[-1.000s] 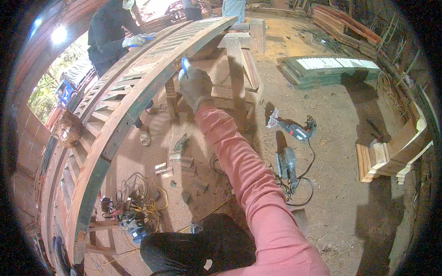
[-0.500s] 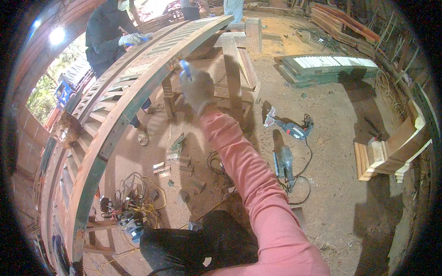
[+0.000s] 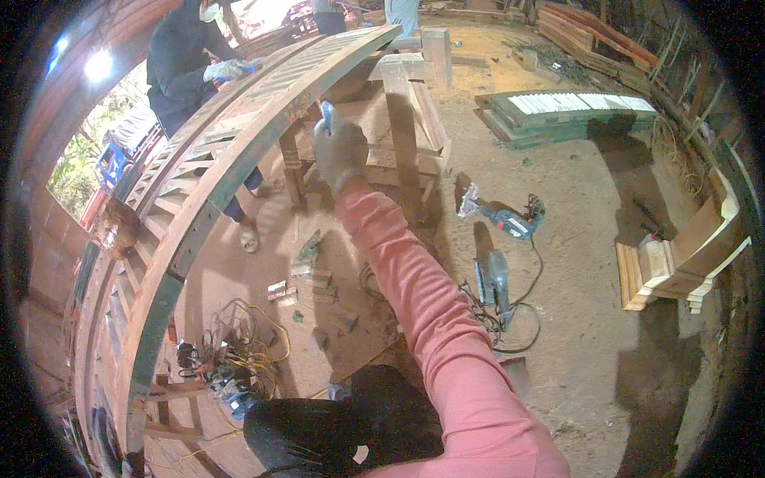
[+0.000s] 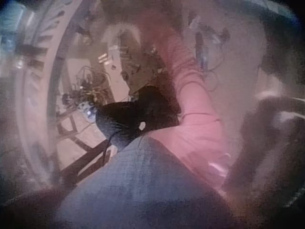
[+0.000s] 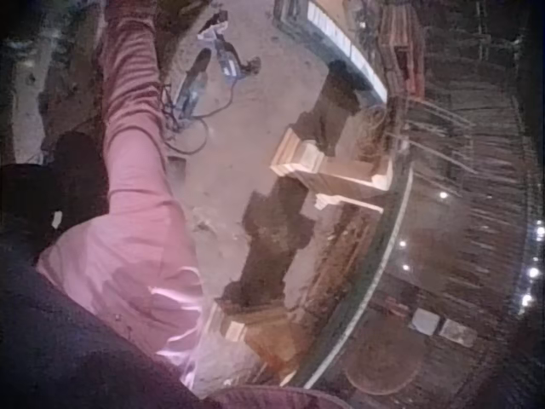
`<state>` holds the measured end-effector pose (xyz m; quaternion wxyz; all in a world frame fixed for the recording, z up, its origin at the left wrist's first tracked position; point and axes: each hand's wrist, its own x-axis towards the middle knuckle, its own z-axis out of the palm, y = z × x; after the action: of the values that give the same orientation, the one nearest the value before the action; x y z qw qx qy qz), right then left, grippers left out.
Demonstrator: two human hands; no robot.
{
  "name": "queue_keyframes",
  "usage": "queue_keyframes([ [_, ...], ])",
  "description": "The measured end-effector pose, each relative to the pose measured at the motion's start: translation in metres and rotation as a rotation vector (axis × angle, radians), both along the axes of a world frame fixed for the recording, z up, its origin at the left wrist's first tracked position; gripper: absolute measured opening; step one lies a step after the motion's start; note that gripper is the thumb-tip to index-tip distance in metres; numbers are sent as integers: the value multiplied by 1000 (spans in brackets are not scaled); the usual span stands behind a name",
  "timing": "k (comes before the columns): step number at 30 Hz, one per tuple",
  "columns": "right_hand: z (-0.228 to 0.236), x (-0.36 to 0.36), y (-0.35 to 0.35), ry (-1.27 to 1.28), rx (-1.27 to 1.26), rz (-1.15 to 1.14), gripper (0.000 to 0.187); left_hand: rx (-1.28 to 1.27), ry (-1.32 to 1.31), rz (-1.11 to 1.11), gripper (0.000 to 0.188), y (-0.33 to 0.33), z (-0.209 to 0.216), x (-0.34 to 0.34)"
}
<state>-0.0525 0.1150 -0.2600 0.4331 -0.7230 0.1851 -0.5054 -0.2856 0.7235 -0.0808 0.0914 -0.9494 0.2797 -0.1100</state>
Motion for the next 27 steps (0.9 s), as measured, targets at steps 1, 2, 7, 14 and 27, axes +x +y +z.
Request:
queue_keyframes([
  [1, 2, 5, -6, 16, -8, -5, 44, 2, -7, -6, 73, 1, 0, 1],
  [2, 3, 12, -12, 31, -16, -11, 43, -1, 3, -10, 73, 1, 1, 3],
  [7, 0, 21, 15, -17, -188, -57, 40, -35, 14, -32, 73, 5, -2, 6],
  [14, 1, 15, -13, 3, -91, -8, 42, -1, 21, 10, 72, -3, 2, 3],
  [27, 17, 14, 11, 41, -202, -41, 37, -16, 22, -24, 73, 10, -3, 4],
])
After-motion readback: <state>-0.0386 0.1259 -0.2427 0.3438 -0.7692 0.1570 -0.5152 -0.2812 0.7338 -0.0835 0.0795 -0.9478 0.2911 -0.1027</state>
